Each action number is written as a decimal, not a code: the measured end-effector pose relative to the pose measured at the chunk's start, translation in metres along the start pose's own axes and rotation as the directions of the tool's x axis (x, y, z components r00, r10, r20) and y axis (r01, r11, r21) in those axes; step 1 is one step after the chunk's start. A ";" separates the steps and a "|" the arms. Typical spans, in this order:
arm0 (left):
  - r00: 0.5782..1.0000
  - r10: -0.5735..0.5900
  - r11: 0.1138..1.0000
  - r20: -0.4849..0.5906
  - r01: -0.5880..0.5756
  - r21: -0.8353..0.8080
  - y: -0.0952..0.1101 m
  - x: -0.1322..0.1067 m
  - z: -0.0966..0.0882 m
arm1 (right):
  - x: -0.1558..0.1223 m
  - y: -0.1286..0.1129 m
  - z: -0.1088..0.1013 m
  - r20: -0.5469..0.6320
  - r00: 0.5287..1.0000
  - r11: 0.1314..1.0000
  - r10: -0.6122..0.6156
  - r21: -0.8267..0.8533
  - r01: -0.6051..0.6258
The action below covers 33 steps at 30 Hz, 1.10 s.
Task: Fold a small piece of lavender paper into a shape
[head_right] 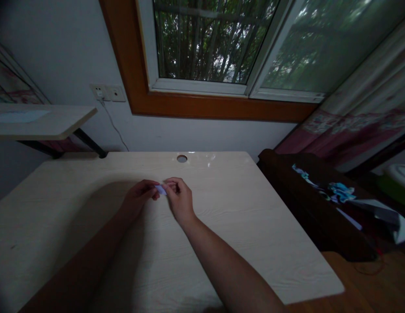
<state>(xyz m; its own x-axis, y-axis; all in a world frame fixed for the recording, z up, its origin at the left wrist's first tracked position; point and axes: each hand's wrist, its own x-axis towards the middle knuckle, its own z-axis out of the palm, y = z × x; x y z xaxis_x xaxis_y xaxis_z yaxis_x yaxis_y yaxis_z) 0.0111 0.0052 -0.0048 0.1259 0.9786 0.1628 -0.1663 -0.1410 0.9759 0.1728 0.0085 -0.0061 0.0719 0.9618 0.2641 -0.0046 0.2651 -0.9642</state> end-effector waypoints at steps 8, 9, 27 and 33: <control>1.000 -0.009 1.000 -0.022 0.010 0.022 -0.002 0.001 0.000 | -0.001 -0.001 0.000 -0.041 0.999 0.999 0.026 0.048 -0.024; 1.000 -0.011 1.000 -0.022 0.011 0.021 -0.003 0.001 -0.001 | -0.001 -0.001 0.000 -0.046 0.999 0.999 0.025 0.044 -0.022; 0.999 -0.014 0.997 -0.040 0.017 0.073 -0.002 0.003 -0.002 | 0.001 0.004 0.000 -0.060 0.998 0.998 0.027 0.055 -0.024; 0.997 -0.045 0.993 -0.065 0.052 0.110 0.000 0.002 -0.002 | 0.000 0.003 0.000 -0.040 0.999 1.000 0.012 0.001 -0.012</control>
<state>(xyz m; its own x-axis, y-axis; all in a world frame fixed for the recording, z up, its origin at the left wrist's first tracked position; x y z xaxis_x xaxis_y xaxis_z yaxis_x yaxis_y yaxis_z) 0.0099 0.0074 -0.0043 0.0697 0.9916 0.1093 -0.0511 -0.1059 0.9931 0.1730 0.0097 -0.0090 0.1116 0.9614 0.2514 -0.0062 0.2536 -0.9673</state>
